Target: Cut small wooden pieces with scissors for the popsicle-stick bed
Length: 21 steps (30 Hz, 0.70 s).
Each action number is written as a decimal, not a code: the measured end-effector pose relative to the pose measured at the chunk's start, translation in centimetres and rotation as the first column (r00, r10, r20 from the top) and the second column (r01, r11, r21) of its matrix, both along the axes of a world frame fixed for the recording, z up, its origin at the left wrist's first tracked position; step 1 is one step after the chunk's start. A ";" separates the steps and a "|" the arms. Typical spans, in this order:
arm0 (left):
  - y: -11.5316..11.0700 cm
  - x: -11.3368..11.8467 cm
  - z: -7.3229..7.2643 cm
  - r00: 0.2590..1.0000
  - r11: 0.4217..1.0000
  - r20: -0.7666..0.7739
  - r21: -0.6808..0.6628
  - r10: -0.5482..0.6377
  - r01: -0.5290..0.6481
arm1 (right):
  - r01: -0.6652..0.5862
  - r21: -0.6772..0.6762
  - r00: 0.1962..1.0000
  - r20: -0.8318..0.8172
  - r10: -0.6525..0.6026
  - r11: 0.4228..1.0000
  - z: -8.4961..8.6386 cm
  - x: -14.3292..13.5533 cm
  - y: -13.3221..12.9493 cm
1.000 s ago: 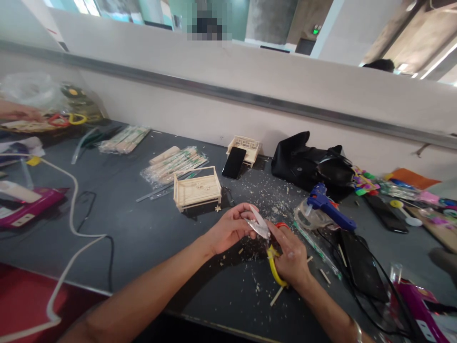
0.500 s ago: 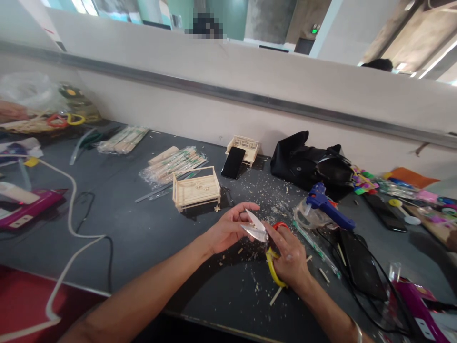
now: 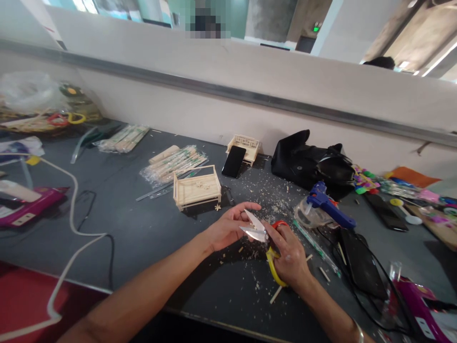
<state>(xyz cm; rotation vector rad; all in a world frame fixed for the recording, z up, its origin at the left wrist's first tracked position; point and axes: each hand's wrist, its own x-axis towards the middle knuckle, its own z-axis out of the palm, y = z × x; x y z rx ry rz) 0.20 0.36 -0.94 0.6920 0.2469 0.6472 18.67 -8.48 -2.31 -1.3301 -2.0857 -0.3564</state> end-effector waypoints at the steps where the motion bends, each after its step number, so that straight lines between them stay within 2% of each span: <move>1: 0.0 0.0 0.0 1.000 1.000 0.006 0.001 -0.003 0.003 | -0.001 -0.001 1.000 0.000 0.001 1.000 -0.1 0.0 0.0; 6: 0.0 0.0 -0.2 1.000 1.000 0.024 0.002 -0.018 0.018 | 0.018 -0.024 1.000 0.008 -0.017 1.000 -0.2 0.1 -0.1; 14: 0.0 0.0 -0.3 1.000 1.000 -0.006 -0.005 -0.009 0.009 | -0.030 -0.007 1.000 -0.006 0.030 1.000 -0.1 0.3 -0.2; 21: 0.2 0.0 -0.7 0.999 0.999 0.008 -0.017 -0.035 0.035 | -0.021 0.061 1.000 0.023 0.019 0.998 0.1 0.0 -0.2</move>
